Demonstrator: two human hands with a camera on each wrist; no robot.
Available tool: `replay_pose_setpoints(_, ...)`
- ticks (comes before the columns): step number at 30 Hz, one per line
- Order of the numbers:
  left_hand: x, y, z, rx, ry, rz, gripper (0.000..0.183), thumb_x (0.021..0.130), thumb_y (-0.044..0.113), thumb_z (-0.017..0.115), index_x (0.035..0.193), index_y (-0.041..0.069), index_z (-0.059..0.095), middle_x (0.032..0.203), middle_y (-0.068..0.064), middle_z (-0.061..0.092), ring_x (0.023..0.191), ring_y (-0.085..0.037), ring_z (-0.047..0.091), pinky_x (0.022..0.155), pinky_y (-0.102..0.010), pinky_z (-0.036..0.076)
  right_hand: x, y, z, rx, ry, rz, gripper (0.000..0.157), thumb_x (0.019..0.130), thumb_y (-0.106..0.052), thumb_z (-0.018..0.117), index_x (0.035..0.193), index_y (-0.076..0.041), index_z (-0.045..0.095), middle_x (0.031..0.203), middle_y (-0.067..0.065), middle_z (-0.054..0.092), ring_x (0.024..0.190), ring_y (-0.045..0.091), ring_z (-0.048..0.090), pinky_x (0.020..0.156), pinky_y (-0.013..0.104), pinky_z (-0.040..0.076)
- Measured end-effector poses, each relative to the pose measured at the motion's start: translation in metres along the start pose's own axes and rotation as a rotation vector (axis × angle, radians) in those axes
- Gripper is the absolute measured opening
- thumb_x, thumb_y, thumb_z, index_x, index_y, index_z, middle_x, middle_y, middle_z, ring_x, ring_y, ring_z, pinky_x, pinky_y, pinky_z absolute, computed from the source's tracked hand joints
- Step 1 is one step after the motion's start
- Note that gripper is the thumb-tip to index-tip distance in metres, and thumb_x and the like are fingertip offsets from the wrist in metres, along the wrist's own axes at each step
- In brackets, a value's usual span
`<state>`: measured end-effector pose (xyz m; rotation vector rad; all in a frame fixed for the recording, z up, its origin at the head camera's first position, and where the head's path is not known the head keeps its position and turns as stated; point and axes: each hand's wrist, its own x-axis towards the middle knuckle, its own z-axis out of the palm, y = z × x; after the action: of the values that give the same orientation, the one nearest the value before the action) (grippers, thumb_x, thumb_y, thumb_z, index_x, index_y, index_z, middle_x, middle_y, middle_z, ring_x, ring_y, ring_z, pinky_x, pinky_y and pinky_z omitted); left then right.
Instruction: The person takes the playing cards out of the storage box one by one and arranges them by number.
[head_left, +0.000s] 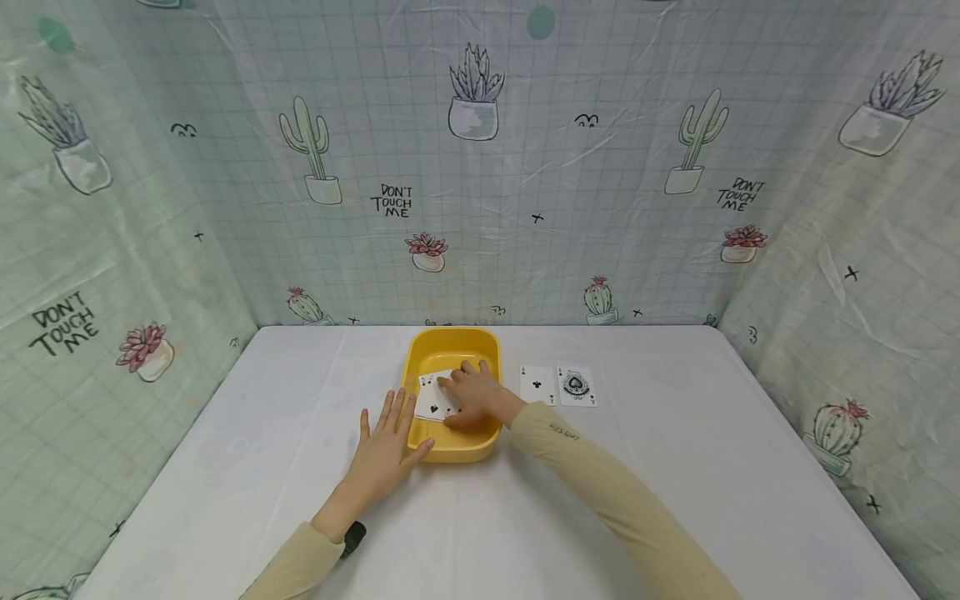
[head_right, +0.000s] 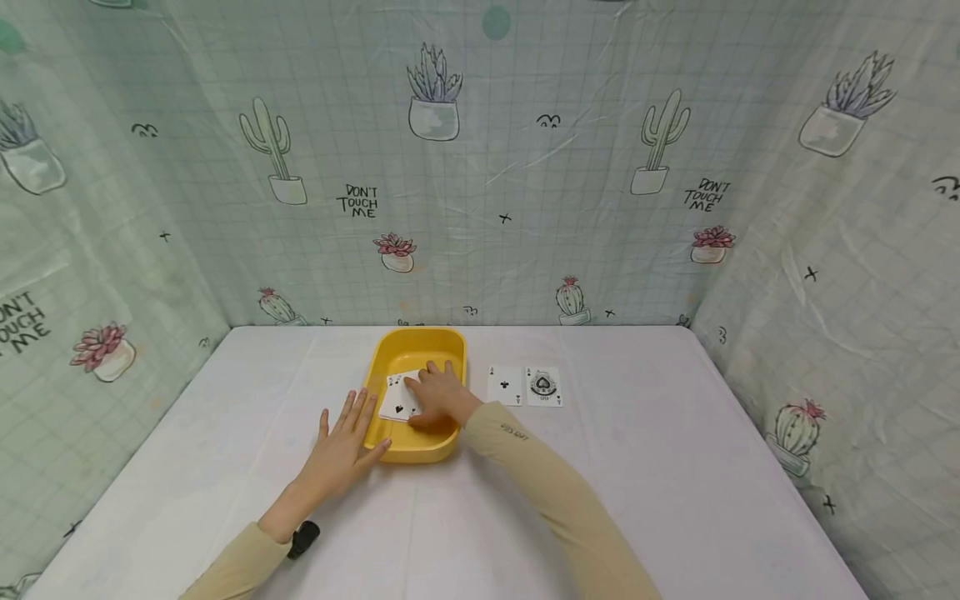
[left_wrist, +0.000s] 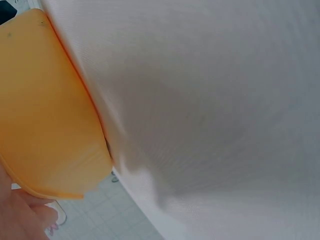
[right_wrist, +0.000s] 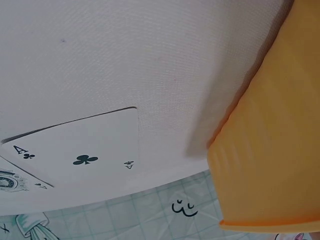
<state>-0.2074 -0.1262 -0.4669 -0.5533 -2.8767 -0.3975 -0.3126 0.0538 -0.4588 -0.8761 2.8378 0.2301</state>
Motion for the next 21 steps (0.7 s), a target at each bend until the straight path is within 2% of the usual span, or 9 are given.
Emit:
replay_pose_setpoints(11,0.001,0.0,0.001,-0.009,-0.003,-0.006,0.076,0.087,0.049,0.046,0.143,0.006,0.018,0.149,-0.014,0.016,0.138,-0.033,0.012,0.101,-0.064,0.011,-0.002,0.003,0.0,0.017,0.052,-0.034,0.075,0.077,-0.059,0.051,0.139,-0.023,0.03,0.136,0.003,0.041,0.125,0.025,0.034,0.104,0.055,0.022)
replay_pose_setpoints(21,0.001,-0.001,0.003,-0.01,0.009,0.0,0.075,0.088,0.051,0.044,0.142,0.005,0.02,0.149,-0.014,0.016,0.138,-0.032,0.012,0.101,-0.065,0.012,-0.013,0.014,-0.011,0.063,0.088,-0.007,0.081,0.073,-0.061,0.056,0.14,-0.023,0.029,0.137,0.002,0.041,0.126,0.025,0.032,0.102,0.055,0.025)
